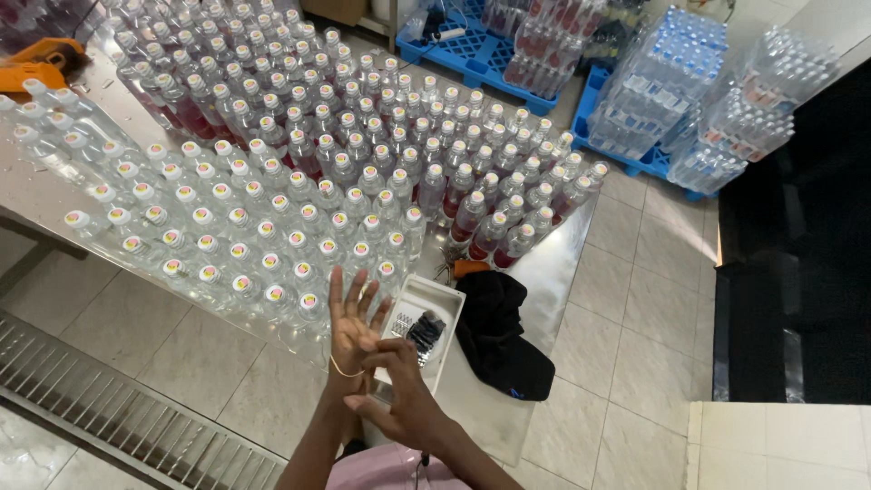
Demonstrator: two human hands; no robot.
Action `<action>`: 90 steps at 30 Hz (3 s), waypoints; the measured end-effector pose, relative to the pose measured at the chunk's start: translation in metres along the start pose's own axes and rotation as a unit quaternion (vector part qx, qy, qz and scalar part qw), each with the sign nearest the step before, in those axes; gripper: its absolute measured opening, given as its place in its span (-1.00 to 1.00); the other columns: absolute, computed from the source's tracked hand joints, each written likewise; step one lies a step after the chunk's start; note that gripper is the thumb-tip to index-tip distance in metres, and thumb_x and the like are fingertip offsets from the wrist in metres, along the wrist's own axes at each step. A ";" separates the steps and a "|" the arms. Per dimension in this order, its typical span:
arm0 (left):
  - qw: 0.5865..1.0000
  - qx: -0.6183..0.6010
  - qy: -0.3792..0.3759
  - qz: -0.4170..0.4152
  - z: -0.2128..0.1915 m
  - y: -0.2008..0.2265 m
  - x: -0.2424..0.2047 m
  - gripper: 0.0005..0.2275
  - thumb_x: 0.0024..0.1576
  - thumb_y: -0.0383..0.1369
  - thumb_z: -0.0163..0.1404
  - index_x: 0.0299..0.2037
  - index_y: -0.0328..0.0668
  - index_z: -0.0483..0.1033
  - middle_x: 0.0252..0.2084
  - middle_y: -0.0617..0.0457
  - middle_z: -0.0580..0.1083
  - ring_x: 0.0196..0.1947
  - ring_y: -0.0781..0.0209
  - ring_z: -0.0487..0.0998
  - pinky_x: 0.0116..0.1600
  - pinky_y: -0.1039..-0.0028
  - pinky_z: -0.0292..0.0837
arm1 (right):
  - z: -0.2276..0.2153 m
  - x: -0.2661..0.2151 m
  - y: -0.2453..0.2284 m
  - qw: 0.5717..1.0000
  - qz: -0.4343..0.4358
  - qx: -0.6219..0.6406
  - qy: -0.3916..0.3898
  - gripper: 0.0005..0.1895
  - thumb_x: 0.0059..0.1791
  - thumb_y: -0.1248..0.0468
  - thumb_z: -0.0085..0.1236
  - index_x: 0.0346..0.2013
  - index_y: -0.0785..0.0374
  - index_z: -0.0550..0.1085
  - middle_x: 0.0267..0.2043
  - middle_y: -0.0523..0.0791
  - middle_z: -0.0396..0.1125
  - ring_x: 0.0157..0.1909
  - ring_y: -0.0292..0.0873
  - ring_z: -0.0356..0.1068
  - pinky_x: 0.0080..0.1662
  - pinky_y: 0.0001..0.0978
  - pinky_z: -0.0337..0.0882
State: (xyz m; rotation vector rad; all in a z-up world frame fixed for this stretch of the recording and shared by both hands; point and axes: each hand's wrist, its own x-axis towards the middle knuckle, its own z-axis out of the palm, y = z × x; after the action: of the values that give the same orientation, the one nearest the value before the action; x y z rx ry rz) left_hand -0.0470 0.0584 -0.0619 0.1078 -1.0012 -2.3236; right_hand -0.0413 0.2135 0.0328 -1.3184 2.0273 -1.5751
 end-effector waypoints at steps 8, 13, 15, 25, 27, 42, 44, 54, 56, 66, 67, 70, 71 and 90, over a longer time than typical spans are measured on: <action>0.956 -0.102 0.274 -0.011 0.026 0.099 0.002 -0.63 0.33 -0.22 0.08 0.32 -0.09 0.45 0.15 0.03 0.51 0.04 0.22 0.53 0.21 0.39 0.50 | 0.025 -0.020 -0.034 0.959 -0.204 -0.024 -0.197 -0.90 0.28 0.27 0.14 -0.09 0.17 0.55 0.02 -0.04 0.39 0.02 0.10 0.38 0.08 -0.08 0.36; 0.979 -0.191 0.070 0.023 0.015 0.136 -0.044 -0.77 0.40 -0.26 0.12 0.16 -0.17 0.54 -0.14 0.00 0.57 -0.20 0.18 0.54 -0.11 0.37 0.47 | 0.003 -0.019 0.075 0.995 -0.068 -0.059 -0.043 -0.93 0.14 0.38 0.19 -0.09 0.28 0.58 -0.07 0.02 0.53 -0.06 0.08 0.52 -0.01 -0.07 0.48; 0.995 -0.082 0.008 0.057 -0.001 0.141 -0.064 -0.76 0.40 -0.22 0.16 0.17 -0.09 0.55 -0.18 0.06 0.60 -0.24 0.20 0.57 -0.18 0.34 0.47 | -0.013 -0.025 0.152 0.995 0.061 -0.076 0.021 -0.89 0.12 0.34 0.25 -0.06 0.20 0.61 -0.04 -0.08 0.56 0.04 -0.06 0.54 0.10 -0.18 0.54; 0.973 0.058 0.207 -0.079 -0.083 0.102 -0.155 -0.63 0.38 -0.09 -0.04 -0.02 -0.29 0.65 -0.27 -0.17 0.61 -0.33 -0.09 0.62 -0.24 0.12 0.54 | -0.034 -0.026 0.268 0.955 0.124 -0.263 0.062 -0.75 0.06 0.31 0.26 0.03 0.23 0.68 -0.17 -0.06 0.62 -0.13 0.02 0.57 -0.09 -0.07 0.46; 0.970 0.008 0.244 -0.015 -0.084 0.119 -0.141 -0.60 0.45 0.08 0.00 0.05 -0.09 0.60 -0.30 0.01 0.50 -0.33 0.11 0.50 -0.23 0.28 0.41 | -0.030 -0.013 0.277 0.953 0.074 -0.285 0.078 -0.80 0.07 0.35 0.22 -0.07 0.24 0.72 -0.30 -0.05 0.61 -0.28 -0.01 0.58 -0.16 -0.10 0.46; 0.951 0.102 0.265 -0.124 -0.154 0.181 -0.068 -0.68 0.42 -0.24 0.00 -0.01 -0.48 0.56 -0.25 -0.21 0.54 -0.33 0.00 0.53 -0.18 0.28 0.48 | 0.032 0.010 0.144 0.873 0.221 -0.180 0.397 -0.72 0.16 0.21 0.23 0.14 0.20 0.65 0.01 -0.13 0.64 0.06 -0.26 0.60 0.13 -0.38 0.49; 0.946 0.119 0.157 -0.257 -0.157 0.200 -0.052 -0.56 0.31 -0.14 -0.02 -0.05 -0.53 0.66 -0.24 -0.38 0.71 -0.31 -0.19 0.72 -0.16 0.10 0.66 | 0.061 0.028 0.098 0.880 0.006 -0.283 0.382 -0.84 0.15 0.35 0.22 -0.01 0.34 0.64 0.00 0.00 0.57 0.07 -0.06 0.59 0.15 -0.23 0.55; 0.927 0.141 0.128 -0.323 -0.177 0.309 0.042 -0.60 0.19 -0.40 0.15 0.25 -0.36 0.57 -0.05 -0.35 0.69 -0.05 -0.02 0.73 0.19 0.21 0.71 | 0.248 0.175 -0.015 0.934 -0.191 -0.292 0.074 -0.76 0.23 0.38 -0.06 0.04 0.15 0.58 0.30 -0.07 0.46 0.34 0.02 0.44 0.28 -0.03 0.35; 0.937 0.192 0.116 -0.269 -0.212 0.301 0.051 -0.66 0.19 -0.42 0.19 0.17 -0.36 0.62 -0.19 -0.32 0.74 -0.18 0.01 0.75 0.09 0.21 0.75 | 0.261 0.189 -0.012 0.954 -0.149 -0.250 0.074 -0.87 0.18 0.33 0.13 -0.01 0.19 0.59 0.38 0.08 0.37 0.33 0.16 0.38 0.25 0.03 0.50; 0.905 0.328 0.114 -0.247 -0.229 0.302 0.103 -0.71 0.07 -0.47 0.37 0.01 -0.19 0.70 -0.22 -0.03 0.81 -0.15 0.23 0.84 0.01 0.47 0.78 | 0.267 0.258 0.018 0.937 0.278 0.180 0.112 -0.54 -0.08 0.33 0.52 0.12 0.19 0.64 -0.22 -0.09 0.54 -0.11 -0.23 0.58 0.07 -0.38 0.63; 0.908 0.309 0.137 -0.249 -0.231 0.300 0.109 -0.71 0.03 -0.46 0.40 -0.04 -0.25 0.71 -0.19 -0.03 0.78 -0.14 0.21 0.81 0.00 0.47 0.74 | 0.263 0.267 0.016 0.928 0.284 0.220 0.103 -0.60 -0.08 0.38 0.52 0.05 0.28 0.66 -0.28 -0.10 0.52 -0.17 -0.24 0.54 0.00 -0.38 0.59; 0.910 0.317 0.141 -0.225 -0.240 0.301 0.130 -0.74 0.02 -0.41 0.41 -0.11 -0.27 0.71 -0.19 -0.01 0.74 -0.16 0.22 0.77 -0.03 0.47 0.70 | 0.258 0.297 0.023 0.915 0.298 0.262 0.072 -0.68 -0.08 0.42 0.52 -0.03 0.34 0.68 -0.32 -0.12 0.51 -0.22 -0.24 0.50 -0.08 -0.37 0.56; 0.907 0.343 0.124 -0.208 -0.242 0.302 0.135 -0.78 0.06 -0.37 0.38 -0.14 -0.23 0.70 -0.22 0.02 0.73 -0.19 0.24 0.76 -0.06 0.48 0.69 | 0.257 0.305 0.026 0.910 0.315 0.264 0.051 -0.69 -0.07 0.41 0.52 -0.05 0.32 0.69 -0.29 -0.11 0.52 -0.22 -0.24 0.51 -0.09 -0.37 0.59; 0.867 0.466 -0.064 -0.165 -0.303 0.299 0.271 -0.51 0.28 -0.27 0.07 0.44 -0.11 0.37 0.52 -0.03 0.39 0.47 0.03 0.46 0.50 0.24 0.40 | 0.300 0.421 0.129 0.953 0.219 -0.154 0.142 -0.69 0.11 0.22 0.25 0.17 0.06 0.63 -0.03 -0.23 0.66 -0.23 -0.28 0.59 -0.08 -0.35 0.55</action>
State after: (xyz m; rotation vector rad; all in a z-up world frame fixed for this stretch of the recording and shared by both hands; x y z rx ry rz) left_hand -0.0300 -0.4450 -0.0311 0.5441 -2.2466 -1.9079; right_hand -0.1388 -0.3011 -0.0620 -0.6659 2.5991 -1.3383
